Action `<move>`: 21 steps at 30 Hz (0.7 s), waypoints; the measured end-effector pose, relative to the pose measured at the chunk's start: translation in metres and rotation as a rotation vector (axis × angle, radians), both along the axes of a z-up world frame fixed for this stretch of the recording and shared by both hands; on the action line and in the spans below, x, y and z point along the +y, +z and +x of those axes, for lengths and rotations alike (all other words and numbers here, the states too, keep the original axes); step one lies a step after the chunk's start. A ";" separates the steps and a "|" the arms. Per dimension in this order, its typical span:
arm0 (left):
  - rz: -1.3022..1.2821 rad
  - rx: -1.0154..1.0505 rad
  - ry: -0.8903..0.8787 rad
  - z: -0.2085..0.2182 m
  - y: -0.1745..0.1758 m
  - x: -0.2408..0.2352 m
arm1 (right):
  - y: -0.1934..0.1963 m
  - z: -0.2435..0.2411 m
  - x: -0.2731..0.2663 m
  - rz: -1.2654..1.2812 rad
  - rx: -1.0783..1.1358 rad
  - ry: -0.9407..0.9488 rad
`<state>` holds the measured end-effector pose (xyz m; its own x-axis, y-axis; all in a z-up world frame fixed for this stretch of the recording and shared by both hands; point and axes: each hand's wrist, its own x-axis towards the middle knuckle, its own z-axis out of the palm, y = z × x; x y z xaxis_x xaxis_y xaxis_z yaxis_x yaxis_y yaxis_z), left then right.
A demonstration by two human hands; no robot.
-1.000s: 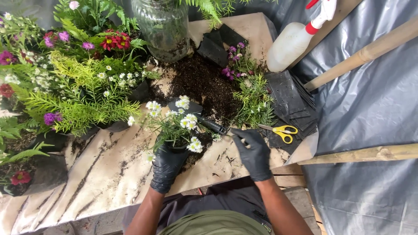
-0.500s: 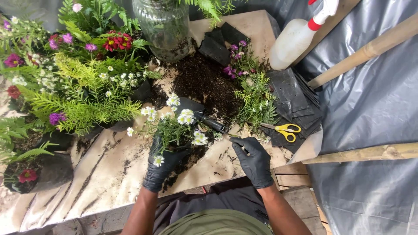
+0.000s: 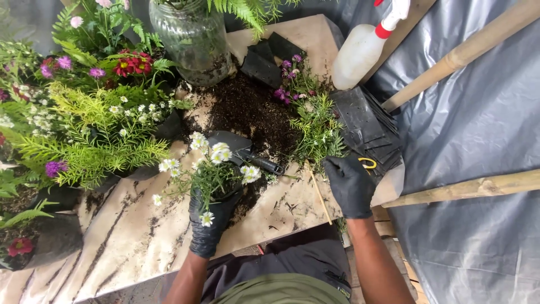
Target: The person fills small black pots with soil using a trowel and their hands. They then separate small white flowers from a larger bunch and place them into the soil-filled pots. The person continues to add soil around the plants to secure them.
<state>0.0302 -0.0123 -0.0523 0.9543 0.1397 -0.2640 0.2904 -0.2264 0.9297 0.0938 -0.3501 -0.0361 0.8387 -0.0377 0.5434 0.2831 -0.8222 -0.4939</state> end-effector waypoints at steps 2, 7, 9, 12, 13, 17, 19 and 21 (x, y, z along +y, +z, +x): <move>-0.029 -0.049 0.014 -0.003 -0.011 0.002 | -0.007 0.015 -0.009 -0.122 -0.043 0.005; -0.102 -0.165 0.044 -0.009 -0.050 0.008 | -0.027 0.032 -0.009 -0.111 0.142 0.062; -0.130 -0.213 0.057 -0.010 -0.071 0.014 | -0.033 0.033 -0.011 -0.094 0.181 0.043; -0.174 -0.276 0.079 -0.017 -0.104 0.021 | -0.025 0.029 -0.015 0.062 0.181 -0.016; -0.190 -0.296 0.085 -0.021 -0.112 0.021 | -0.023 0.030 -0.017 0.004 0.133 -0.087; -0.256 -0.380 0.096 -0.033 -0.129 0.015 | 0.004 0.025 -0.020 -0.098 -0.114 -0.161; -0.287 -0.427 0.107 -0.038 -0.139 0.015 | 0.015 0.025 -0.012 -0.124 -0.161 -0.143; -0.316 -0.473 0.119 -0.043 -0.150 0.015 | 0.009 0.027 -0.004 -0.149 -0.207 -0.124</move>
<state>-0.0130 0.0028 -0.2018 0.9613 0.2368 0.1411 -0.1669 0.0924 0.9816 0.1212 -0.3543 -0.0270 0.7034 -0.0397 0.7097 0.2584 -0.9158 -0.3073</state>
